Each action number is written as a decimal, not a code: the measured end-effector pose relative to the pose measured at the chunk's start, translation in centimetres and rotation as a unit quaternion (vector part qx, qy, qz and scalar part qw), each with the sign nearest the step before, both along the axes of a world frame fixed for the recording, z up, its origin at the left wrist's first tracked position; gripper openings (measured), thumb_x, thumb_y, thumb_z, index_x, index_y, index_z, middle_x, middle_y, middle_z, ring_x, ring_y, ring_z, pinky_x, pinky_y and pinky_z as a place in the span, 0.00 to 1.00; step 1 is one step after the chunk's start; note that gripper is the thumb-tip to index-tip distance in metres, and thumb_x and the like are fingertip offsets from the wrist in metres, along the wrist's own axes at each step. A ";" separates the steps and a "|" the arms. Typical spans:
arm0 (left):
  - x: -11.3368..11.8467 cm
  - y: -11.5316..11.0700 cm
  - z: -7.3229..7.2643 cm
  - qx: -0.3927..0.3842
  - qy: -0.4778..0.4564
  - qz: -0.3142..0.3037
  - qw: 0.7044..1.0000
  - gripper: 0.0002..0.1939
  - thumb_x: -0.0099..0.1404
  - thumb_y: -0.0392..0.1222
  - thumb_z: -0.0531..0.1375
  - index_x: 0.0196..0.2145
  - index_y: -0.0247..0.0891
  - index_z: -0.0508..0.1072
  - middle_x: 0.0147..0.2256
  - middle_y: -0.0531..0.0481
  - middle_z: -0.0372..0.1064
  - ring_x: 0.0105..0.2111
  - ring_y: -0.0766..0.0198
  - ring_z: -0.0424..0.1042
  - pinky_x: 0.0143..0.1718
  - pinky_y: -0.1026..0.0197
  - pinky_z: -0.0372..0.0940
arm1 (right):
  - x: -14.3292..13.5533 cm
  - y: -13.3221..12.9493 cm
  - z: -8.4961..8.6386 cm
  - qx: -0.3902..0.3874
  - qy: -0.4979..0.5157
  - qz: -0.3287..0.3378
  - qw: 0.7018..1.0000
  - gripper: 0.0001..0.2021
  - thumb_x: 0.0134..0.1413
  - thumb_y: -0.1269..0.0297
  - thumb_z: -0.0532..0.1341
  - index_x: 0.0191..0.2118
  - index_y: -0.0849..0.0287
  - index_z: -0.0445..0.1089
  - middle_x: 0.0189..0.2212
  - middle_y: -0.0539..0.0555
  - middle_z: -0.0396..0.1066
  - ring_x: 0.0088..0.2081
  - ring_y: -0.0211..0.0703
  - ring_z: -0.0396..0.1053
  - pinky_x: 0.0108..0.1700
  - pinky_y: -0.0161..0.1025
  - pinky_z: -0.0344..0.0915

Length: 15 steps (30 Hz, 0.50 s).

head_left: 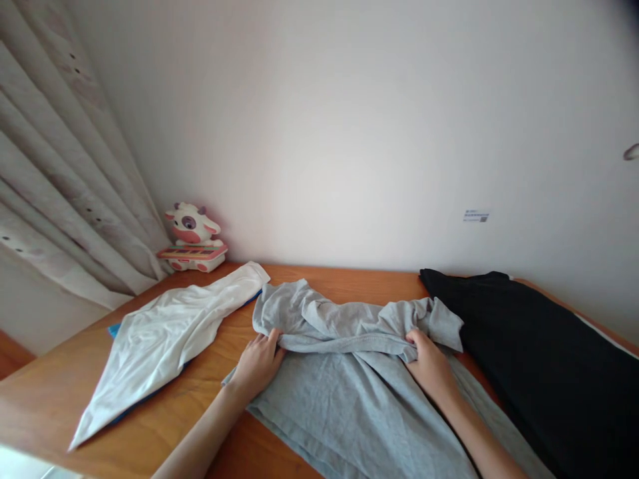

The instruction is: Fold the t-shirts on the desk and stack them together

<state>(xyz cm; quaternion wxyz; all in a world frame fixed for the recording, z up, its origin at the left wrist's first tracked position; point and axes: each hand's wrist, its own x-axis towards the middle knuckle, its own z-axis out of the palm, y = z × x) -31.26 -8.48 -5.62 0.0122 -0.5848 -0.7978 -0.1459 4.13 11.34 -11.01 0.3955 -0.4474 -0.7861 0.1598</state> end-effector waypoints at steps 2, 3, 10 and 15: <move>0.0 -1.9 0.5 -0.021 0.018 0.019 0.999 0.11 0.69 0.45 0.52 0.45 0.41 0.70 0.38 0.41 0.78 0.43 0.47 0.79 0.41 0.54 0.68 | 0.5 -1.4 0.2 0.000 -0.015 0.014 1.000 0.09 0.42 0.64 0.56 0.34 0.49 0.65 0.34 0.53 0.77 0.39 0.54 0.77 0.39 0.44 0.69; -0.1 -2.6 1.0 -0.025 0.019 0.029 0.999 0.11 0.69 0.45 0.52 0.44 0.42 0.70 0.37 0.41 0.78 0.41 0.47 0.79 0.38 0.55 0.68 | 0.8 -1.8 0.4 -0.003 -0.025 0.018 1.000 0.08 0.43 0.63 0.56 0.34 0.48 0.65 0.33 0.52 0.77 0.38 0.54 0.77 0.38 0.44 0.68; -0.7 -0.3 8.5 0.116 -0.106 0.057 0.986 0.13 0.71 0.50 0.49 0.40 0.44 0.70 0.28 0.49 0.78 0.29 0.53 0.79 0.31 0.58 0.66 | 0.9 -1.0 8.6 -0.177 -0.042 0.013 0.983 0.09 0.48 0.58 0.61 0.37 0.52 0.67 0.21 0.51 0.74 0.27 0.54 0.77 0.30 0.43 0.67; -1.0 4.1 11.2 0.143 -0.415 -0.001 0.899 0.15 0.72 0.56 0.51 0.44 0.43 0.66 0.28 0.50 0.79 0.25 0.57 0.79 0.25 0.60 0.70 | 2.2 -1.9 15.9 -0.513 -0.015 0.124 0.849 0.25 0.53 0.48 0.68 0.51 0.57 0.65 0.28 0.59 0.80 0.30 0.50 0.79 0.29 0.38 0.72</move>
